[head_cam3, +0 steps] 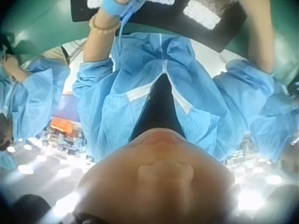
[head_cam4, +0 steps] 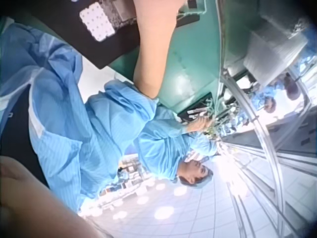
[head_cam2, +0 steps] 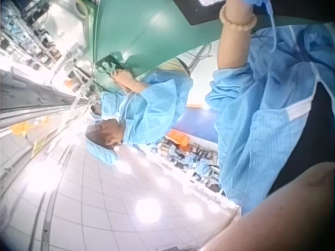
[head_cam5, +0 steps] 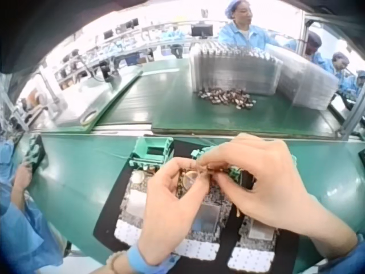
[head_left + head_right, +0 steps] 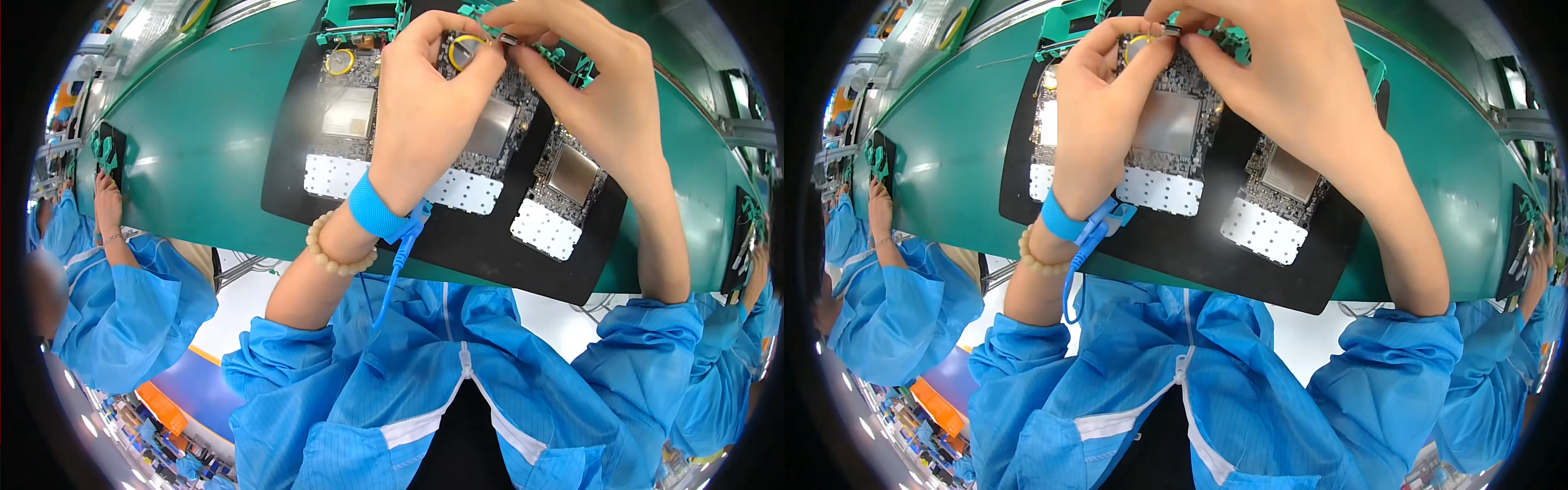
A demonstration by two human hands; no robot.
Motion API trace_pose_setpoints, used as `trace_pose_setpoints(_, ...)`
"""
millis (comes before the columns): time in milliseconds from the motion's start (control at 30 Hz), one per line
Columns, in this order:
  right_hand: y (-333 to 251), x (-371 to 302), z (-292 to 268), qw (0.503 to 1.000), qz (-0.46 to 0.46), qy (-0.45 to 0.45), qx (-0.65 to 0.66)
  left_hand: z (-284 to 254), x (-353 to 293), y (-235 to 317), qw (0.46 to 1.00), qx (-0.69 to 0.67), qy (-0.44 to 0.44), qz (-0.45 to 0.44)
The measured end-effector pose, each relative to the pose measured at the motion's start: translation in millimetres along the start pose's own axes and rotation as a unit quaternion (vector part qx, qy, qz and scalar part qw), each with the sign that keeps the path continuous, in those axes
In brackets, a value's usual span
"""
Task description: Assembling internal components, including batteries and circuit boards, into small electronic devices at a factory workstation.
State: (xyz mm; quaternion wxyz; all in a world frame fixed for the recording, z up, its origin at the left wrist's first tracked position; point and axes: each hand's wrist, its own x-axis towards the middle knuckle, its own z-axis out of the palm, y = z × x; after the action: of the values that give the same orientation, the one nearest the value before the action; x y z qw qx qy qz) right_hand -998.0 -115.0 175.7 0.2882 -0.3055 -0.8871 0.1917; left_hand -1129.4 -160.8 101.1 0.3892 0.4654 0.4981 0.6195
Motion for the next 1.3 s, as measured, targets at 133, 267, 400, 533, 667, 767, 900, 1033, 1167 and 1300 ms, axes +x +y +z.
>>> trace_pose_setpoints(133, 23.3, -10.7, 12.6, 0.995, -0.066, 0.050, 0.049, 6.2, -4.5, 11.8, 0.999, -0.036, 0.021, -0.029)
trace_pose_setpoints(267, 18.8, -12.1, 20.0, 0.992, -0.002, 0.021, 0.125, 6.5, -7.4, 5.8, 1.000, -0.025, 0.015, -0.007)
trace_pose_setpoints(400, 22.6, -14.4, 25.0, 0.990, -0.008, 0.015, 0.138, 7.5, -9.5, 12.1, 0.999, -0.030, 0.016, -0.008)
trace_pose_setpoints(533, 47.5, 11.3, -13.1, 0.974, 0.024, -0.120, 0.192, -8.2, -15.2, -12.0, 0.997, 0.034, -0.071, -0.021)
trace_pose_setpoints(667, 184.2, 65.6, -46.4, 0.997, 0.057, 0.030, -0.048, -2.1, -8.5, 5.5, 0.981, 0.138, -0.108, -0.084)
trace_pose_setpoints(767, 258.3, 90.1, -23.5, 0.977, 0.090, 0.054, -0.187, 10.3, 12.3, 2.6, 0.975, 0.209, -0.071, 0.024)
trace_pose_setpoints(900, 225.0, 104.5, 9.1, 0.948, 0.145, 0.062, -0.275, 10.6, 22.4, 8.2, 0.939, 0.333, -0.082, -0.011)
trace_pose_setpoints(1033, 201.4, 103.3, 6.9, 0.945, 0.206, 0.104, -0.231, 8.9, -15.4, 14.5, 0.865, 0.473, 0.005, 0.164)
trace_pose_setpoints(1167, 203.5, 100.5, -9.1, 0.970, 0.092, 0.121, -0.190, 34.9, -48.3, 38.0, 0.878, 0.432, -0.048, 0.203)
trace_pose_setpoints(1300, 178.4, 85.4, -39.0, 0.986, 0.057, 0.158, -0.003, 81.0, -48.3, 17.5, 0.876, 0.456, -0.100, 0.116)
